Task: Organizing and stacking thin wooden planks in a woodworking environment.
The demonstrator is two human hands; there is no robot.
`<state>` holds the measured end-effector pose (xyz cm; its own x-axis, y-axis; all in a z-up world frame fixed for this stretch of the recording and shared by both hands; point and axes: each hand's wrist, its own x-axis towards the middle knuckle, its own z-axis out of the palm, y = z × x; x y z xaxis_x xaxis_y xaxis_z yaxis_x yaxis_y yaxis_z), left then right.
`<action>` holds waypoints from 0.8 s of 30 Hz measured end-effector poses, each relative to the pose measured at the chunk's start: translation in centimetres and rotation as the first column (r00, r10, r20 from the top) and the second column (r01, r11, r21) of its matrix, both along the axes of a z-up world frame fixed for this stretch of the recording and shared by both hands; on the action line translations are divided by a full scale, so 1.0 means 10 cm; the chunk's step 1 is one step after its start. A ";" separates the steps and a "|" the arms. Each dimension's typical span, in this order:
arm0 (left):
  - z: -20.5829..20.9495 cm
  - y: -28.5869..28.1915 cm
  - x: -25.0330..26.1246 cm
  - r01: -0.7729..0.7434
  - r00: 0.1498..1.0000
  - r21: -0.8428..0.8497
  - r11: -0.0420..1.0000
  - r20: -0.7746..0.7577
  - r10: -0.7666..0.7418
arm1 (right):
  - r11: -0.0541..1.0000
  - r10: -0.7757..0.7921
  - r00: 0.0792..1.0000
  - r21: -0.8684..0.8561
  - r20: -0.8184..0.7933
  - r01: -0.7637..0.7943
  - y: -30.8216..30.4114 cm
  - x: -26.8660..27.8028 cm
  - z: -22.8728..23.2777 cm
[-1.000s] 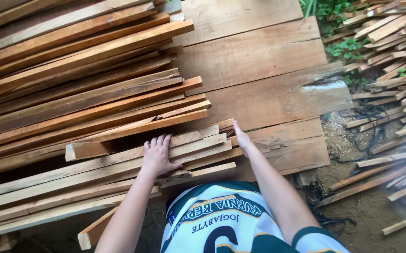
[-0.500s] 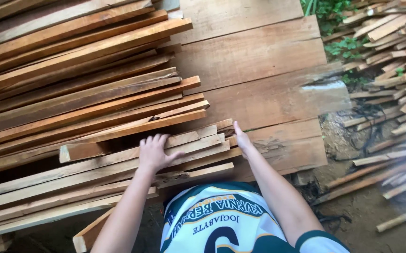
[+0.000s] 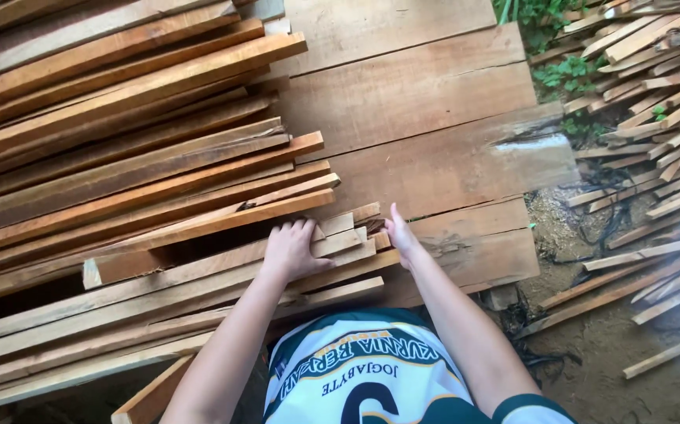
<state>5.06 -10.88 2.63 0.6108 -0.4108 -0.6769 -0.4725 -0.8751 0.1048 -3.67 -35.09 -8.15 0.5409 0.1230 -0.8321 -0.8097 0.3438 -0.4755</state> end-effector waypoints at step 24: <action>-0.13 0.10 -0.08 -0.014 0.995 -0.042 0.999 0.094 0.018 | 0.974 0.022 1.000 -0.227 0.003 -0.021 0.15 -0.03 -0.09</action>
<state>4.28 -9.87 1.37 0.6776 -0.4268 -0.5989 -0.4680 -0.8785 0.0965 -3.97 -33.57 -9.04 0.5452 -0.0572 -0.8364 -0.8126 0.2092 -0.5440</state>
